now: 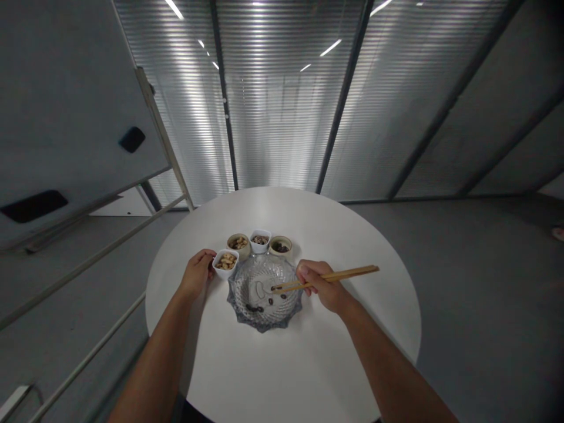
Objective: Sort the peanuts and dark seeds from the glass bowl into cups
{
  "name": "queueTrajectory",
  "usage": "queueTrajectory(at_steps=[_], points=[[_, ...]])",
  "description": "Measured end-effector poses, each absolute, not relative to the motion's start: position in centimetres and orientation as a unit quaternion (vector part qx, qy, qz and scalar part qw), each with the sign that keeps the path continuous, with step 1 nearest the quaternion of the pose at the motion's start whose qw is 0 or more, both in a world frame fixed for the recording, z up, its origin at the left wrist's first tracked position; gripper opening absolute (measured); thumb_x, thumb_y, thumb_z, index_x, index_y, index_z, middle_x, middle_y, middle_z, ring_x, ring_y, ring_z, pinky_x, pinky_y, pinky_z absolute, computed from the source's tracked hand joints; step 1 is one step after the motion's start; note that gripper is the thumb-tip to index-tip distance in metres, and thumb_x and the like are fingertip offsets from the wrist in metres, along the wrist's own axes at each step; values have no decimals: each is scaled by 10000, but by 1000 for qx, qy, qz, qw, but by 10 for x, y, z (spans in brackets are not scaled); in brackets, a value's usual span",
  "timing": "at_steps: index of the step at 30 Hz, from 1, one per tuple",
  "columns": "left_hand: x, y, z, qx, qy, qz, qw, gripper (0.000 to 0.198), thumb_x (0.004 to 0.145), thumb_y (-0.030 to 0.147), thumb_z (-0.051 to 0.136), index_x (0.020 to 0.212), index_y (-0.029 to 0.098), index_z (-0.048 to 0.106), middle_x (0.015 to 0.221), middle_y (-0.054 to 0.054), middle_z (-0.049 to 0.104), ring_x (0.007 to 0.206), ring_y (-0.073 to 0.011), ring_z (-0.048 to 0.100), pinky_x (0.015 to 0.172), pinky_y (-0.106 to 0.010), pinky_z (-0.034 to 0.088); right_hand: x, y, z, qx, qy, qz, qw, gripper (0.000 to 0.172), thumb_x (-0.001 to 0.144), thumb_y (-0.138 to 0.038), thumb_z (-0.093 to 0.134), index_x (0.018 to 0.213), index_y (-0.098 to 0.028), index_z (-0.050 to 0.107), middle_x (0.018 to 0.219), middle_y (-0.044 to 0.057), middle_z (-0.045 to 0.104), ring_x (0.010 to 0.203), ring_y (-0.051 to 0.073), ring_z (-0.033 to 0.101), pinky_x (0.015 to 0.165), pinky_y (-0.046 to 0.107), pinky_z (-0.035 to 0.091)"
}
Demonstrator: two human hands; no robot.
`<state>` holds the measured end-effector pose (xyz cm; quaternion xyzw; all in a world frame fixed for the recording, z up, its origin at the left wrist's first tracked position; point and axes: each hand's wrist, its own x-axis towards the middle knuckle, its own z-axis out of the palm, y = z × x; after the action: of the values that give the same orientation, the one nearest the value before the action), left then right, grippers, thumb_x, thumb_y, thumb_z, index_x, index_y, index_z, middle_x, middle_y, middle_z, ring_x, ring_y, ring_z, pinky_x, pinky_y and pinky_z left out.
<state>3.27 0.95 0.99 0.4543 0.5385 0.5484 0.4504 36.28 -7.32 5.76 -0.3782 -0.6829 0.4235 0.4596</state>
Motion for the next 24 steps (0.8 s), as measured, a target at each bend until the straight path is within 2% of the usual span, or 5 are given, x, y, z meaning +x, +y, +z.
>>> queueTrajectory(at_steps=[7,24], points=[[31,10,9,455,538,546,454,242,701,400,649,789,174,645,532,31,548,394,-98,409,387,-230,269,365,-69,52,-380,-686,419,457,541,982,-629,484,665,-194,540,522,-31,470,477,122,447,484,255,341],[35,6,15,454,536,553,449,242,695,401,663,761,169,642,505,39,513,385,-98,418,389,-232,278,365,-69,56,-386,-661,455,454,560,939,-671,528,652,-191,546,504,-36,460,464,114,441,474,248,345]])
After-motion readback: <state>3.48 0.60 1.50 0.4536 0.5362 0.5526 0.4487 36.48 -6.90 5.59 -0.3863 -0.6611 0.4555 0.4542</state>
